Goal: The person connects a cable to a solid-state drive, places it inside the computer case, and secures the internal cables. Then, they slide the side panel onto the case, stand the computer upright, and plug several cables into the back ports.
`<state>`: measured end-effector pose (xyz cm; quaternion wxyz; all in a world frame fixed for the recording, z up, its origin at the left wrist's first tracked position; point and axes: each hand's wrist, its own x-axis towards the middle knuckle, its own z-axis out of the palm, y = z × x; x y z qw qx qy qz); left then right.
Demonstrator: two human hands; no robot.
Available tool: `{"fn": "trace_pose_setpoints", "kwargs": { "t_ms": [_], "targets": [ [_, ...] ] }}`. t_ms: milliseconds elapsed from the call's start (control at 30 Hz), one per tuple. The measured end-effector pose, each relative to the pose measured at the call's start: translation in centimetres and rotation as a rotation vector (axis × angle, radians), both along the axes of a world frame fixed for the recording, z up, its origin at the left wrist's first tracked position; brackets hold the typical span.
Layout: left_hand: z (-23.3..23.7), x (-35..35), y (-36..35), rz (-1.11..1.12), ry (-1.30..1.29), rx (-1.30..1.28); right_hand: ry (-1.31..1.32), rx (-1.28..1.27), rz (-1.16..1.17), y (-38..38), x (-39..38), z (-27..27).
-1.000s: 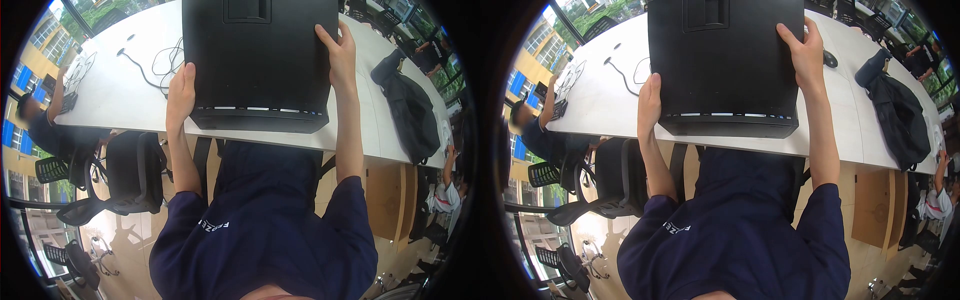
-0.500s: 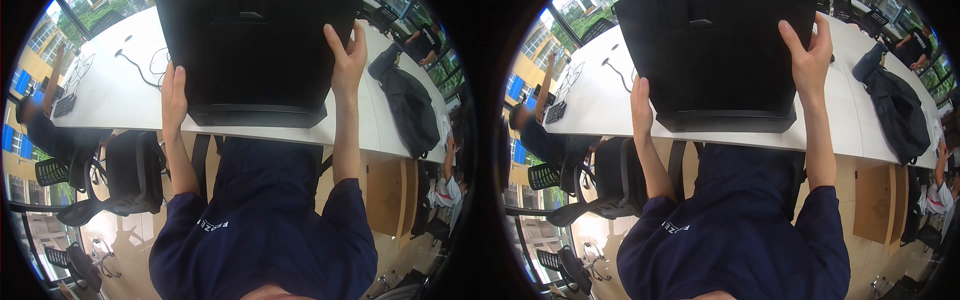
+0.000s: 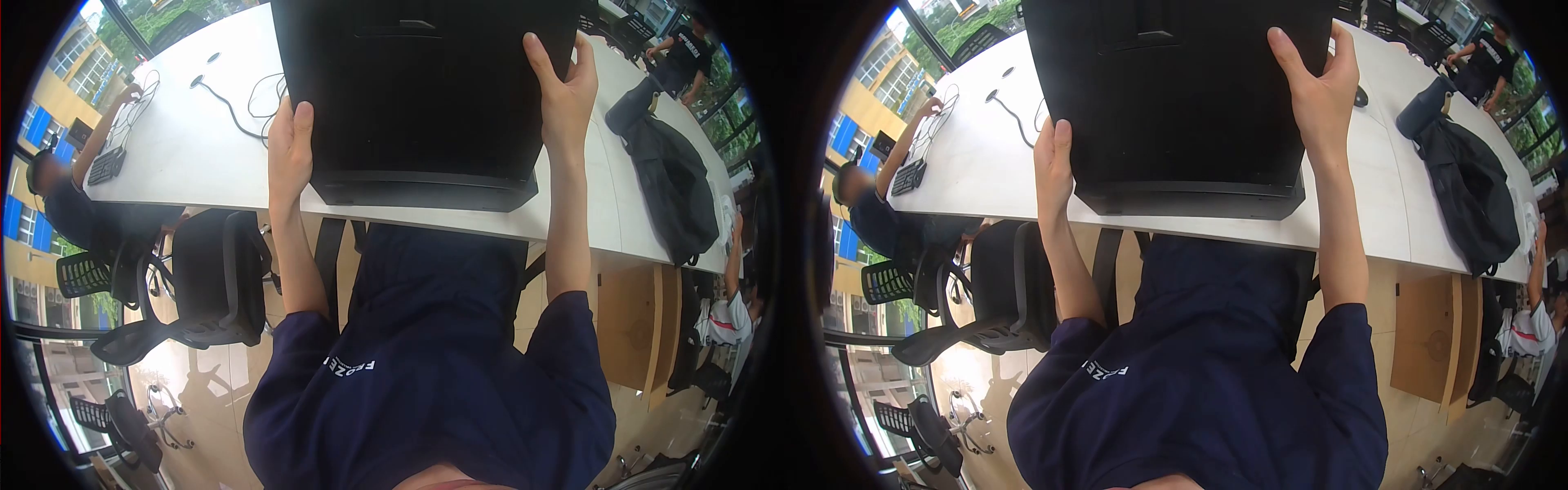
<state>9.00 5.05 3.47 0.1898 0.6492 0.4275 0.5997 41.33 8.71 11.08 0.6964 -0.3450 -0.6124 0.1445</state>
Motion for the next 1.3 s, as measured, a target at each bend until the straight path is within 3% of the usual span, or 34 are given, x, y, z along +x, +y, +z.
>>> {"fn": "trace_pose_setpoints", "kwargs": {
  "t_ms": [400,533,600,933,1033,1167,1200,1300],
  "targets": [
    [-0.6,0.5,0.8,-0.002,-0.087,-0.071,0.026,-0.146,0.024,2.0,0.4,-1.1],
    [-1.3,0.0,1.9,-0.001,-0.097,-0.186,0.026,-0.317,0.05,3.4,0.6,-1.9],
    [-1.3,0.9,2.3,-0.032,-0.227,-0.17,0.035,-0.435,0.076,4.2,0.7,-2.3],
    [-1.1,-0.2,2.9,-0.059,-0.246,-0.335,0.035,-0.398,0.113,4.8,0.9,-3.5],
    [-0.1,0.0,3.2,-0.069,-0.305,-0.24,0.076,-0.363,0.13,3.4,0.9,-2.2],
    [2.2,-0.7,5.9,0.08,-0.221,0.168,0.083,-0.169,0.116,0.9,0.7,-0.6],
    [4.2,-0.2,5.4,0.089,-0.189,0.177,0.081,-0.139,0.139,0.3,0.6,-0.3],
    [9.5,0.9,5.9,0.28,-0.018,0.553,0.09,-0.104,0.167,-0.4,0.3,0.1]
  ]
}}
